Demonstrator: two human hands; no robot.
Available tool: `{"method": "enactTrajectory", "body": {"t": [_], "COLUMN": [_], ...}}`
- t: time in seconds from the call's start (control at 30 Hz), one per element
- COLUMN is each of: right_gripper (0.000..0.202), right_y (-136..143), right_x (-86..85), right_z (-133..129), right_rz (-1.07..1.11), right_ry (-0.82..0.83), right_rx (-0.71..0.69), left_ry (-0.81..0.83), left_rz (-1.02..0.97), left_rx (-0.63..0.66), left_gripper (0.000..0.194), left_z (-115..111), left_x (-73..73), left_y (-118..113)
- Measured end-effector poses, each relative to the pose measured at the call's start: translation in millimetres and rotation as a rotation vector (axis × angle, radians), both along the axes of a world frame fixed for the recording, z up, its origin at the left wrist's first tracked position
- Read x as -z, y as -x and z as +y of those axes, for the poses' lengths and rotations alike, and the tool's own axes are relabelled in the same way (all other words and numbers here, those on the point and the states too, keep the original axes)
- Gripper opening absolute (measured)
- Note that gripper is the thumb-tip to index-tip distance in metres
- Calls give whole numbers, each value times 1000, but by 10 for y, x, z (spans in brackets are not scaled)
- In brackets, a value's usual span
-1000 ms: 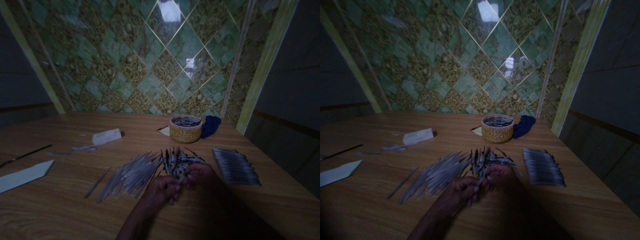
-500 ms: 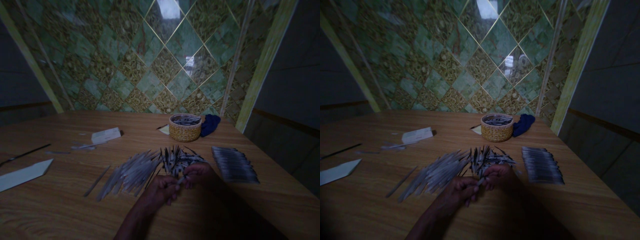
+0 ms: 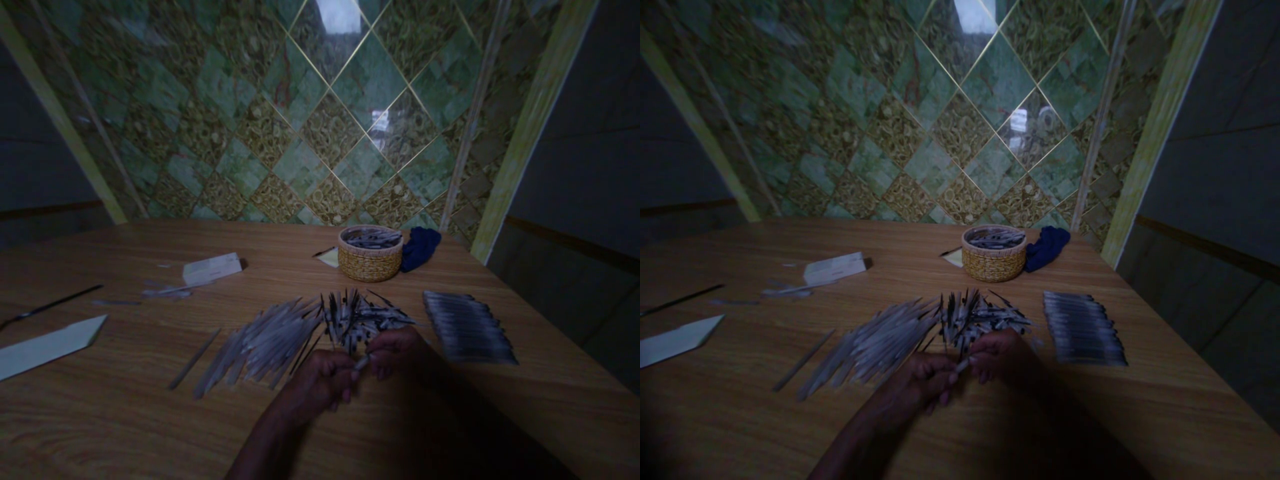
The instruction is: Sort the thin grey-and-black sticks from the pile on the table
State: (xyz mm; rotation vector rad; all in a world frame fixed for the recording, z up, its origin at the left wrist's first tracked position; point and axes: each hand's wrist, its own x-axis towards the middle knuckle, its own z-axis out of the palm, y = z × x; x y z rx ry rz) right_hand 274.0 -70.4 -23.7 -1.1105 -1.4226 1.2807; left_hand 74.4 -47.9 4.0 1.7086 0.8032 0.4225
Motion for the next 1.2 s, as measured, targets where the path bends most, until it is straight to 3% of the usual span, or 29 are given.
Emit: {"method": "enactTrajectory", "body": {"t": [0.5,0.77,1.0,1.2], "right_gripper": [40,20,41,30], "right_y": [54,-29,-1,-21], "right_x": [108,106,120,120], "right_z": [-6,23,6,38], "right_rz": [-237,-89,-178,-70], "right_ry": [-5,-15,-8,31], "right_rx": [45,-58,-3,-66], "left_ry": [-33,-69,-52,-70], "left_rz": [40,30,48,62], "left_rx": [8,17,20,29], "left_gripper": [33,29,31,33], "left_z": [5,8,1,35], "left_x": [38,50,66,99], "left_y": [-9,-1,-19,-6]}}
